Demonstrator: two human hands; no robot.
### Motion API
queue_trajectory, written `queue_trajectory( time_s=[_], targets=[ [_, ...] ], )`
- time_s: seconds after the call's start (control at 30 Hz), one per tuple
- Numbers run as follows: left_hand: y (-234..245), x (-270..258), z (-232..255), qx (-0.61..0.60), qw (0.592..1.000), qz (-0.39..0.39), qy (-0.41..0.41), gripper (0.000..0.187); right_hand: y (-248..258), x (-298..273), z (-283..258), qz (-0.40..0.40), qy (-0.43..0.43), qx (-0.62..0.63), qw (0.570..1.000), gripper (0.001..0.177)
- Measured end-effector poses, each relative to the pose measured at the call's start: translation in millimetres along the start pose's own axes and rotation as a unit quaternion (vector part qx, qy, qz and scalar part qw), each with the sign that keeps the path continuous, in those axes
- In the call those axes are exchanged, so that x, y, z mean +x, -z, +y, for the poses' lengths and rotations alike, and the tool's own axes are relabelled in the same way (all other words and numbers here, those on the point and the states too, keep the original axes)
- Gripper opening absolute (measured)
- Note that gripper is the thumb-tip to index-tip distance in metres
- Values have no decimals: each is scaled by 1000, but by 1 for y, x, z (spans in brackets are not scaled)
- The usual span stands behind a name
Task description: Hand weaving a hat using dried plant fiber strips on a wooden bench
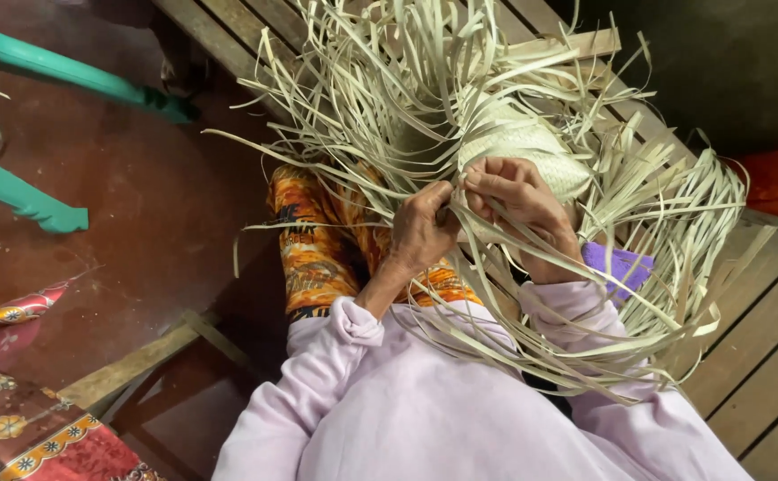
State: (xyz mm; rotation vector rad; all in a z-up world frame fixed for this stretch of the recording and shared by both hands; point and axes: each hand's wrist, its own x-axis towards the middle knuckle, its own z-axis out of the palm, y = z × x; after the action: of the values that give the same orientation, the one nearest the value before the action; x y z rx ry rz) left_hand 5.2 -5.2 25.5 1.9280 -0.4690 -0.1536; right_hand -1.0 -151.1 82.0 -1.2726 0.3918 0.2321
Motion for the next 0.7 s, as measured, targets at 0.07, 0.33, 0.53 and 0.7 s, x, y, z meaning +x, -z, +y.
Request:
queue_trajectory(
  time_s=[0.07, 0.33, 0.53, 0.7],
  targets=[
    [-8, -7, -22, -30, 999, -12, 7, 9, -3, -12, -9, 6, 18, 26, 999, 14],
    [-9, -9, -35, -69, 997, 31, 31, 9, 26, -21, 27, 13, 197, -383, 902, 16],
    [-4, -7, -30, -85, 996, 3, -17, 11, 23, -11, 49, 40, 349, -379, 856, 6],
    [-6, -5, -42, -160, 987, 2, 23, 12, 25, -21, 46, 23, 326, -409, 852, 5]
  ],
)
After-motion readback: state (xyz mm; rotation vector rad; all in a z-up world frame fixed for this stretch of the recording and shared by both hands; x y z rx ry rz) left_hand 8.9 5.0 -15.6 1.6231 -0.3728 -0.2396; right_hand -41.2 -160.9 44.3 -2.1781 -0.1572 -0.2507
